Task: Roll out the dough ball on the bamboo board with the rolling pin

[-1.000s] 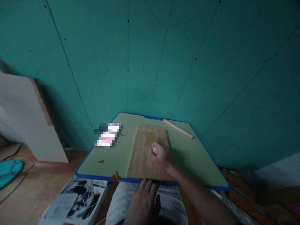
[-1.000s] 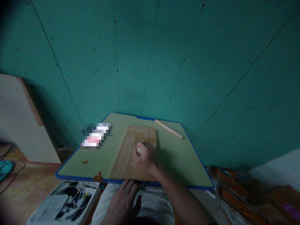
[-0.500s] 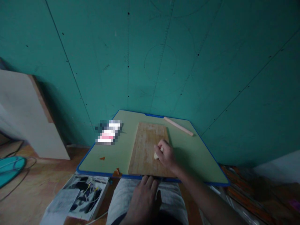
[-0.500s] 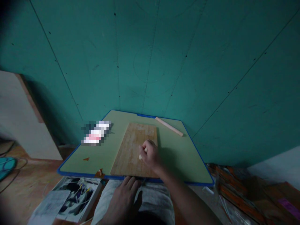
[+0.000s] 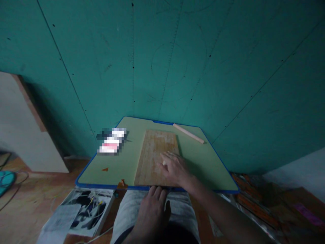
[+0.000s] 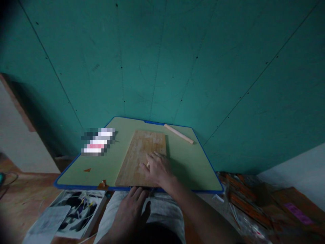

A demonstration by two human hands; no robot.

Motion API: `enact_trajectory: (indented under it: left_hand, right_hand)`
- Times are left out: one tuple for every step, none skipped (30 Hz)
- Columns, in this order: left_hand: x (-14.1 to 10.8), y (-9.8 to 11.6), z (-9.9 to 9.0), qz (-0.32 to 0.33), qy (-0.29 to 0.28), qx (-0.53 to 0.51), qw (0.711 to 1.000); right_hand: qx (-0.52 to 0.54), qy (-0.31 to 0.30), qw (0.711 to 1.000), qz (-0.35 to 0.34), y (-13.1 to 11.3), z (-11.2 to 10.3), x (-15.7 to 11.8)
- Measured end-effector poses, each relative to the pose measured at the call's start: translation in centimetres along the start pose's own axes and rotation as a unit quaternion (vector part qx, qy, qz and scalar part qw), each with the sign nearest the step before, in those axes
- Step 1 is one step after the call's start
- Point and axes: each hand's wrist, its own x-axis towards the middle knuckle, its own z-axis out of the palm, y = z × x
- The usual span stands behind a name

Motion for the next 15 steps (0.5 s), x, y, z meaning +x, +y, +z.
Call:
enact_trajectory:
  left_hand:
    - [0.0,0.0,-0.1,0.000,-0.003,-0.001,1.000]
    - [0.0,0.1,-0.1,0.000,-0.005,-0.001,1.000]
    - [0.0,0.1,-0.1,-0.001,-0.007,-0.003,1.000]
    - [0.1,0.1,-0.1,-0.004,-0.008,-0.003,1.000]
    - [0.1,0.1,0.0,-0.010,-0.009,-0.002,1.000]
    - [0.1,0.2,0.1,-0.017,-0.009,0.000,1.000]
    - [0.1,0.2,0.1,-0.025,-0.009,0.002,1.000]
    - [0.1,0.2,0.2,-0.032,-0.010,0.004,0.999]
    - [0.1,0.3,0.2,-0.036,-0.014,0.004,0.999]
    - [0.1,0.4,0.2,-0.037,-0.021,0.003,0.999]
    - [0.1,0.5,0.1,-0.037,-0.027,-0.001,0.999]
    - [0.0,0.5,0.0,-0.034,-0.030,-0.005,0.999]
    - [0.0,0.6,-0.2,-0.032,-0.031,-0.008,0.999]
    - [0.0,0.7,-0.3,-0.028,-0.027,-0.010,0.999]
    - [-0.1,0.7,-0.3,-0.025,-0.021,-0.010,0.999]
  right_hand:
    - [-0.016,-0.009,1.000,0.022,-0.3,0.1,0.4]
    - [-0.027,-0.016,0.999,0.044,-0.6,0.2,0.8]
    - [-0.033,-0.024,0.997,0.061,-0.8,0.3,1.3]
    - [-0.035,-0.031,0.996,0.074,-1.0,0.5,1.9]
    - [-0.036,-0.034,0.995,0.083,-1.1,0.6,2.4]
    - [-0.038,-0.037,0.995,0.088,-1.1,0.6,3.0]
    - [-0.042,-0.038,0.994,0.090,-1.2,0.7,3.5]
    - [-0.047,-0.038,0.994,0.092,-1.2,0.7,4.1]
    - [-0.053,-0.034,0.994,0.092,-1.3,0.7,4.7]
    - [-0.059,-0.028,0.994,0.091,-1.3,0.7,5.3]
    - [-0.064,-0.022,0.994,0.089,-1.3,0.8,5.9]
    - [-0.066,-0.017,0.994,0.088,-1.3,0.9,6.4]
    - [-0.066,-0.014,0.994,0.089,-1.3,1.0,7.0]
    - [-0.063,-0.015,0.994,0.091,-1.2,1.1,7.5]
    - [-0.059,-0.017,0.994,0.093,-1.1,1.3,8.0]
